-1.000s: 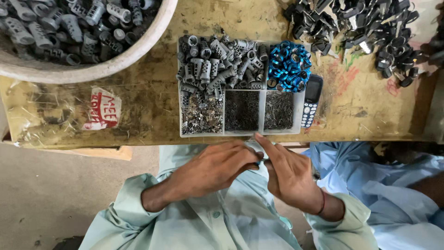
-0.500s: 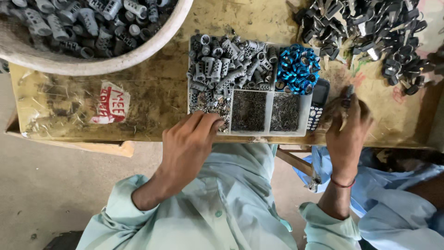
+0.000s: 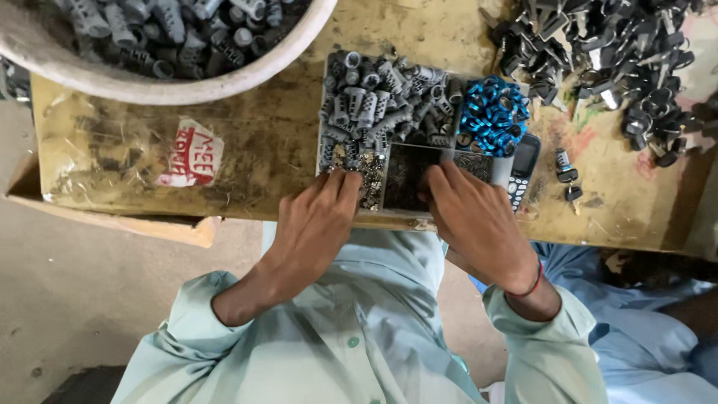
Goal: The person repeatedly assembles small key fobs by hand. They pick a grey plastic housing, insert a metal pin and a blue ring, then place the completed unit on the table. The process is repeated multiple times using parts from a divided tray.
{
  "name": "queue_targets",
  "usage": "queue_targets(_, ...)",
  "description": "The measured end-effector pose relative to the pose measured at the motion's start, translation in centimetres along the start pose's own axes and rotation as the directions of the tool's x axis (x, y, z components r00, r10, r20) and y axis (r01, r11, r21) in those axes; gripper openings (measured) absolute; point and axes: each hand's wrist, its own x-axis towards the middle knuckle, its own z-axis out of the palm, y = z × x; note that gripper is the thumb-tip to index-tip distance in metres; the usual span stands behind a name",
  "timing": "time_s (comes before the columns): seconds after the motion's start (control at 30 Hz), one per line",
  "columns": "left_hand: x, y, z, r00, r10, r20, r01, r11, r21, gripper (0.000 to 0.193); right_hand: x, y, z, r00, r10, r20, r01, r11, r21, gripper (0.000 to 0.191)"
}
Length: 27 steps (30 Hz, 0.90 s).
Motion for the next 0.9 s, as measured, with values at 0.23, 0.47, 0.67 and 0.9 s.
queue_targets(0.23, 0.3, -0.1, 0.3, 0.999, 0.044, -0.001, -0.044, 0.998, 0.052, 0.028, 0.0, -0.4, -0.1, 0.997, -0.038, -0.069, 0.039, 0.999, 0.015, 0.025)
queue_targets(0.47, 0.2, -0.1, 0.0, 0.999, 0.043, 0.025, -0.043, 0.999, 0.004, 0.018, -0.4, -0.1, 1.2, 0.974, 0.058, -0.217, -0.027, 0.990, 0.141, 0.014)
queue_targets(0.67, -0.1, -0.3, -0.2, 0.998, -0.014, -0.057, 0.007, 0.992, -0.124, 0.009, -1.1, 0.5, 1.9, 0.948, 0.240, -0.208, -0.126, 0.886, 0.447, 0.011)
queue_targets(0.9, -0.4, -0.6, -0.8, 0.975, -0.048, -0.215, -0.052, 0.898, -0.437, 0.016, -1.2, 1.3, 3.3, 0.934, 0.331, -0.131, -0.140, 0.679, 0.721, 0.007)
